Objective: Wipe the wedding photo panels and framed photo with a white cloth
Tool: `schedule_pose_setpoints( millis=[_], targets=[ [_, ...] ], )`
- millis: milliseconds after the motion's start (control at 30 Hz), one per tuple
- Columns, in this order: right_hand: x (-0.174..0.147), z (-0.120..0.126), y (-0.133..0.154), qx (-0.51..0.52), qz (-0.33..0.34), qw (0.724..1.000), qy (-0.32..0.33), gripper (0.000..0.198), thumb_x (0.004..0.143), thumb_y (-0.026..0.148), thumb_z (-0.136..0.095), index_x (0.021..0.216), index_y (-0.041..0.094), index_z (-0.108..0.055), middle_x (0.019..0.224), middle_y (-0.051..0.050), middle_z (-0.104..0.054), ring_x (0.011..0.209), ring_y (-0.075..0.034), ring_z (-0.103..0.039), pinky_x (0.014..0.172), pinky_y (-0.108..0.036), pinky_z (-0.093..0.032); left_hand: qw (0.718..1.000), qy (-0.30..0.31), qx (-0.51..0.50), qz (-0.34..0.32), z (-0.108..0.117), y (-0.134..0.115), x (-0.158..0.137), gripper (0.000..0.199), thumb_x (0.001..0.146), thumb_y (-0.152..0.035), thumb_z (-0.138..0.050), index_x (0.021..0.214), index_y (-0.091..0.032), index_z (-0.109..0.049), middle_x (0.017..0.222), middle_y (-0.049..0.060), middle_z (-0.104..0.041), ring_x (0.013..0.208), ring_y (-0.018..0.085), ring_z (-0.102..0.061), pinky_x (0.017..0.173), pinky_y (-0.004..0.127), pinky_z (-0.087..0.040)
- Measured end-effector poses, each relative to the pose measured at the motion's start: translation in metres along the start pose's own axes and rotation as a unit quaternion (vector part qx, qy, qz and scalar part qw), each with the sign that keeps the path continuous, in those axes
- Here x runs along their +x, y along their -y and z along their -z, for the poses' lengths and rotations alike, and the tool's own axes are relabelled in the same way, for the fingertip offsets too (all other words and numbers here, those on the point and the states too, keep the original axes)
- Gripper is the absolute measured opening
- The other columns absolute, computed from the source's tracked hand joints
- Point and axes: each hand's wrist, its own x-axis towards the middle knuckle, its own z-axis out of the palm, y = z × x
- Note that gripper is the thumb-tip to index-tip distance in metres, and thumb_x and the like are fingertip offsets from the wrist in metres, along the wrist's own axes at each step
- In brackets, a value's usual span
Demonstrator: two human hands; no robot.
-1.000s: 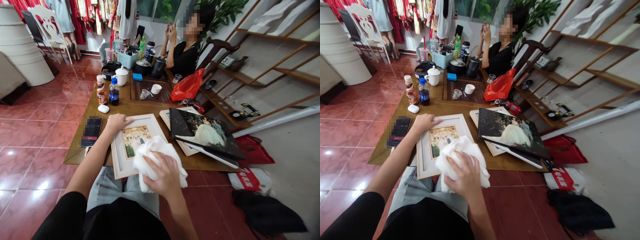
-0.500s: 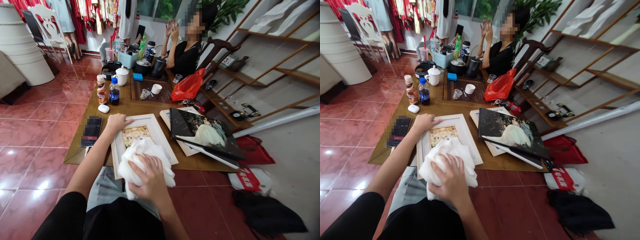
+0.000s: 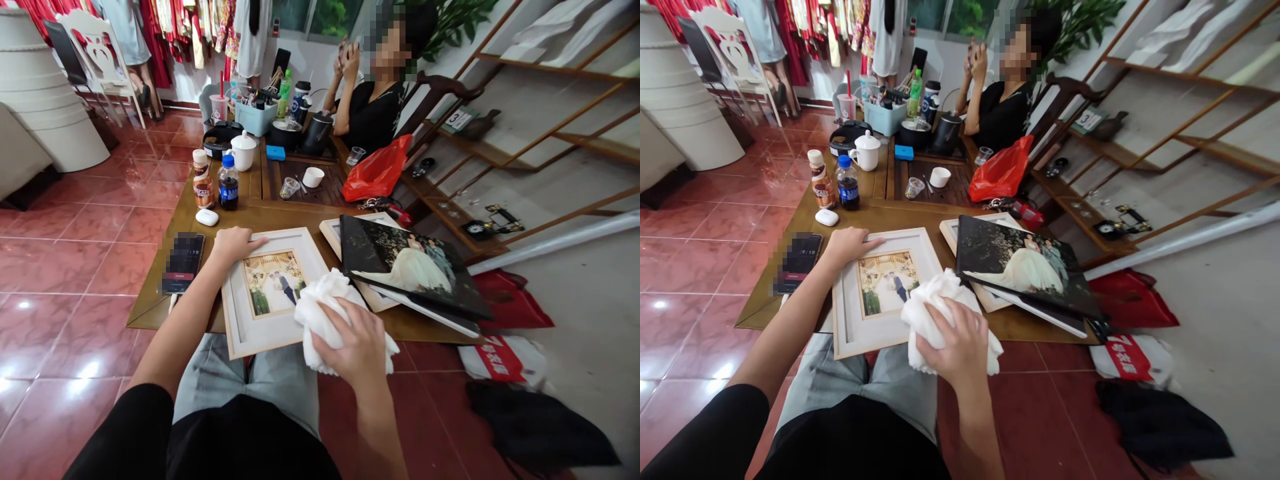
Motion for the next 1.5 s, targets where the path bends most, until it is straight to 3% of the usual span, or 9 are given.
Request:
schedule_pose_setpoints(
  millis=[133,367,467,600,833,933,1033,1333,1500],
  targets=[
    [0.003,-0.001,0.012,0.018,0.026,0.999,0.003,0.036,0.086,0.040,-0.062,0.117,0.024,-0.072,0.125,-0.013,-0.065,0.111,-0.032,-0.059,0.098,-0.049,-0.038,1.000,-0.004,0.006,0.000,-0.001,0.000,0.000,0.084,0.095,-0.079,-0.021,0.105,-0.017,-0.078,0.103,0.017,-0.077,0.100,0.033,-0.072,0.080,0.036,-0.051],
    [0.009,-0.009,0.085,0.110,0.111,0.987,0.049,0.052,0.077,0.049,-0.067,0.124,0.028,-0.068,0.130,-0.013,-0.060,0.116,-0.035,-0.052,0.101,-0.055,-0.034,1.000,-0.006,0.008,-0.001,0.002,-0.002,-0.001,0.086,0.095,-0.079,-0.020,0.104,-0.016,-0.078,0.101,0.018,-0.077,0.098,0.035,-0.073,0.078,0.038,-0.051],
    [0.008,-0.012,0.101,0.123,0.119,0.984,0.052,0.054,0.077,0.049,-0.068,0.127,0.029,-0.067,0.132,-0.013,-0.060,0.119,-0.036,-0.051,0.103,-0.056,-0.031,1.000,-0.003,0.001,-0.001,0.001,-0.001,0.000,0.085,0.095,-0.079,-0.020,0.104,-0.016,-0.078,0.101,0.019,-0.076,0.099,0.036,-0.073,0.079,0.039,-0.052],
    [0.008,-0.012,0.086,0.131,0.115,0.983,0.053,0.053,0.079,0.049,-0.066,0.128,0.030,-0.066,0.133,-0.012,-0.059,0.118,-0.034,-0.054,0.102,-0.053,-0.033,1.000,-0.007,-0.007,0.000,-0.001,0.000,0.001,0.084,0.095,-0.079,-0.022,0.104,-0.016,-0.078,0.102,0.019,-0.076,0.100,0.035,-0.072,0.081,0.039,-0.052],
    [0.002,-0.008,0.006,0.015,0.030,0.999,-0.024,0.040,0.089,0.043,-0.058,0.123,0.024,-0.068,0.125,-0.012,-0.063,0.109,-0.030,-0.060,0.095,-0.045,-0.039,1.000,-0.012,-0.002,-0.004,-0.003,0.002,0.002,0.087,0.095,-0.079,-0.020,0.104,-0.015,-0.078,0.101,0.018,-0.076,0.099,0.036,-0.073,0.080,0.039,-0.052],
    [0.000,-0.008,-0.007,-0.010,0.022,0.999,-0.046,0.039,0.090,0.042,-0.059,0.123,0.023,-0.068,0.124,-0.013,-0.063,0.108,-0.030,-0.060,0.094,-0.044,-0.040,1.000,-0.010,0.003,-0.002,-0.002,0.002,0.002,0.087,0.095,-0.079,-0.020,0.103,-0.015,-0.078,0.101,0.018,-0.076,0.098,0.036,-0.073,0.078,0.039,-0.052],
    [0.001,-0.008,0.006,-0.001,0.018,0.999,-0.036,0.039,0.088,0.040,-0.059,0.121,0.023,-0.069,0.127,-0.014,-0.062,0.112,-0.033,-0.058,0.097,-0.048,-0.039,1.000,-0.012,0.002,0.000,-0.002,0.001,0.002,0.087,0.095,-0.079,-0.021,0.104,-0.015,-0.078,0.101,0.018,-0.077,0.098,0.036,-0.073,0.078,0.039,-0.052],
    [0.003,-0.014,0.092,0.109,0.098,0.988,0.052,0.055,0.079,0.051,-0.065,0.130,0.030,-0.066,0.137,-0.012,-0.057,0.124,-0.037,-0.048,0.107,-0.056,-0.030,1.000,-0.006,-0.004,0.006,-0.002,0.001,0.003,0.087,0.095,-0.080,-0.020,0.103,-0.015,-0.078,0.100,0.019,-0.077,0.098,0.035,-0.073,0.080,0.039,-0.052],
    [0.011,-0.011,0.082,0.116,0.099,0.985,0.086,0.053,0.081,0.051,-0.066,0.131,0.033,-0.067,0.135,-0.010,-0.060,0.120,-0.033,-0.053,0.104,-0.051,-0.032,1.000,-0.009,-0.005,0.003,-0.003,0.002,0.003,0.087,0.094,-0.080,-0.020,0.102,-0.016,-0.078,0.099,0.019,-0.076,0.097,0.035,-0.073,0.080,0.039,-0.052]
  ],
)
